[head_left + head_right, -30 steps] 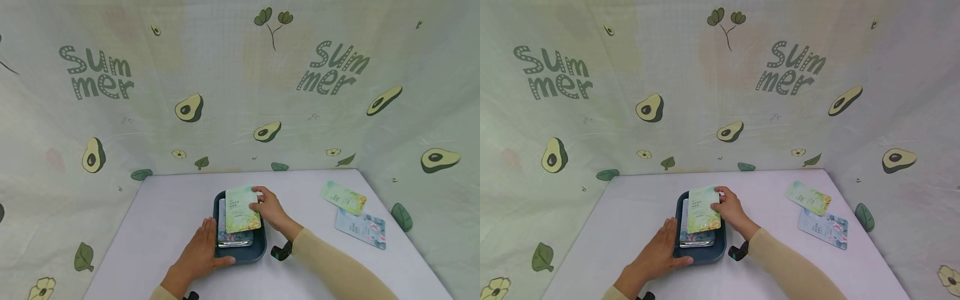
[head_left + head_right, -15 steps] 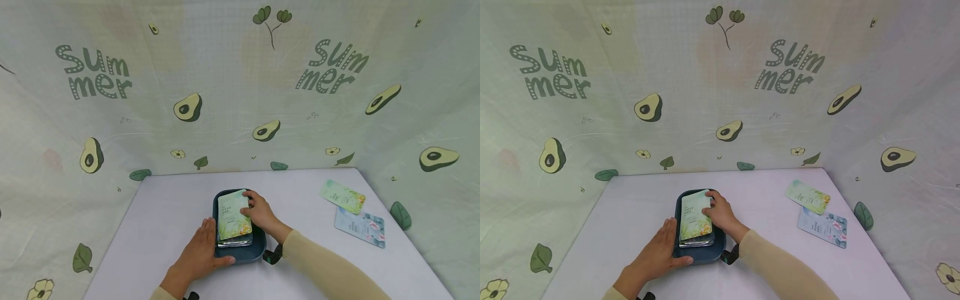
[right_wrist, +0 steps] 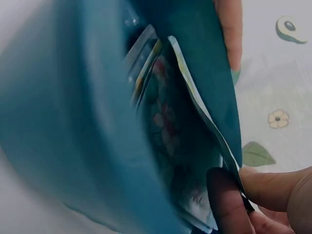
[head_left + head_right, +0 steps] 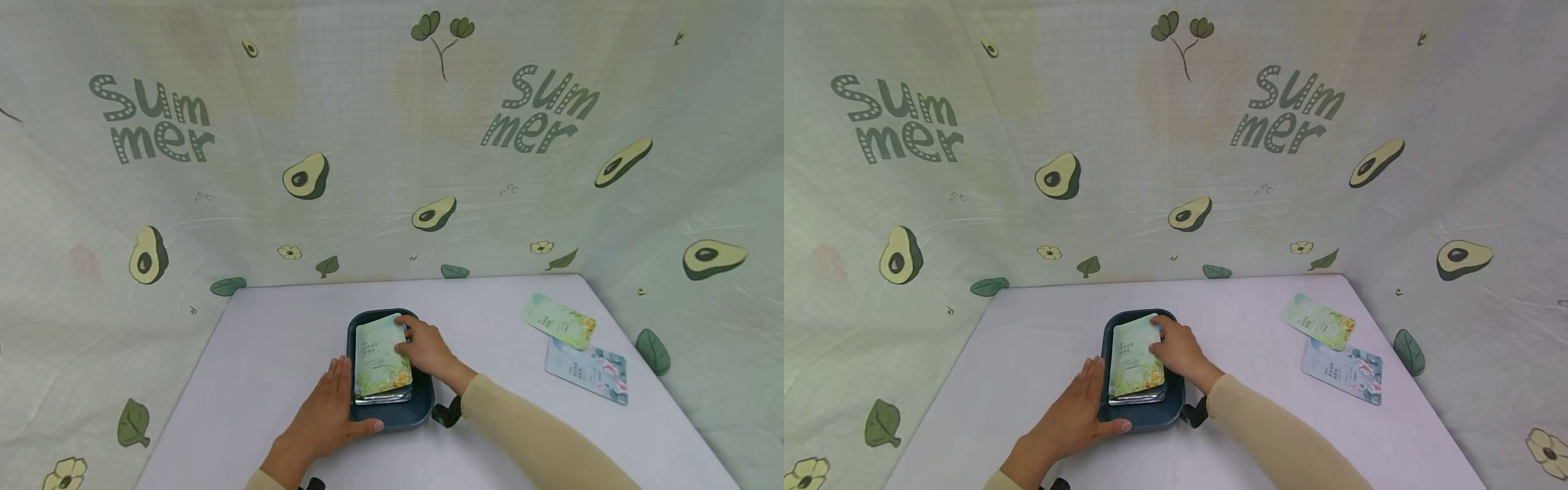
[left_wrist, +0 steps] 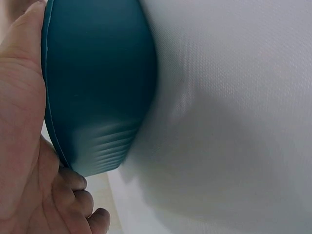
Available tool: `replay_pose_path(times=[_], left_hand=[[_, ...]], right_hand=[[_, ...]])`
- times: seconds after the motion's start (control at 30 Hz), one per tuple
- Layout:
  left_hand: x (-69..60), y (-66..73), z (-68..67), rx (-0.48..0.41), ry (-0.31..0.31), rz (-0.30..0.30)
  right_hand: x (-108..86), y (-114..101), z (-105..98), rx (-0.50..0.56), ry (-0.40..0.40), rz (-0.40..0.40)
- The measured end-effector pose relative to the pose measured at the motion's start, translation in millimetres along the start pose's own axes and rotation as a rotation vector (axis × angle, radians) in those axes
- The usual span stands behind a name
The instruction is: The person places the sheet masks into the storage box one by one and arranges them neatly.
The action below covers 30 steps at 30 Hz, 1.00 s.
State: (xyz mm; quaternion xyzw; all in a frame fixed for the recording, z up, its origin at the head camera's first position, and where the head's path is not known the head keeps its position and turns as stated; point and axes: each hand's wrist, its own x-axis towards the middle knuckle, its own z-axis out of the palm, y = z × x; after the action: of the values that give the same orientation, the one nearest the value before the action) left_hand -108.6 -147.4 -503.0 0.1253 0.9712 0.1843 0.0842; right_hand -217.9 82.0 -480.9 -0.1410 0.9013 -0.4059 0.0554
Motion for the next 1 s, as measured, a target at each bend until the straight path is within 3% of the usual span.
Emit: replay_pose_path(times=[0.47,0.57,0.7,0.87,1.0], left_hand=[[0.8,-2.1,-1.7,0.003,-0.004,-0.005],[1.1,-2.2,-1.3,-0.003,0.001,-0.004],[1.3,-2.2,-0.1,-0.009,0.013,-0.003],[0.4,-1.6,0.9,-0.019,0.013,-0.004],[-0.7,-0.9,0.6,-0.034,0.013,-0.004]], right_hand=[[1.0,-0.2,-4.9,0.079,-0.071,0.038],[-1.5,-1.4,-12.3,0.069,-0.037,0.051],[-6.4,4.2,-29.7,0.011,0.09,0.051],[-14.1,43.8,-62.9,-0.158,0.236,0.023],[-24.9,97.9,-95.6,-0.344,0.233,0.061]])
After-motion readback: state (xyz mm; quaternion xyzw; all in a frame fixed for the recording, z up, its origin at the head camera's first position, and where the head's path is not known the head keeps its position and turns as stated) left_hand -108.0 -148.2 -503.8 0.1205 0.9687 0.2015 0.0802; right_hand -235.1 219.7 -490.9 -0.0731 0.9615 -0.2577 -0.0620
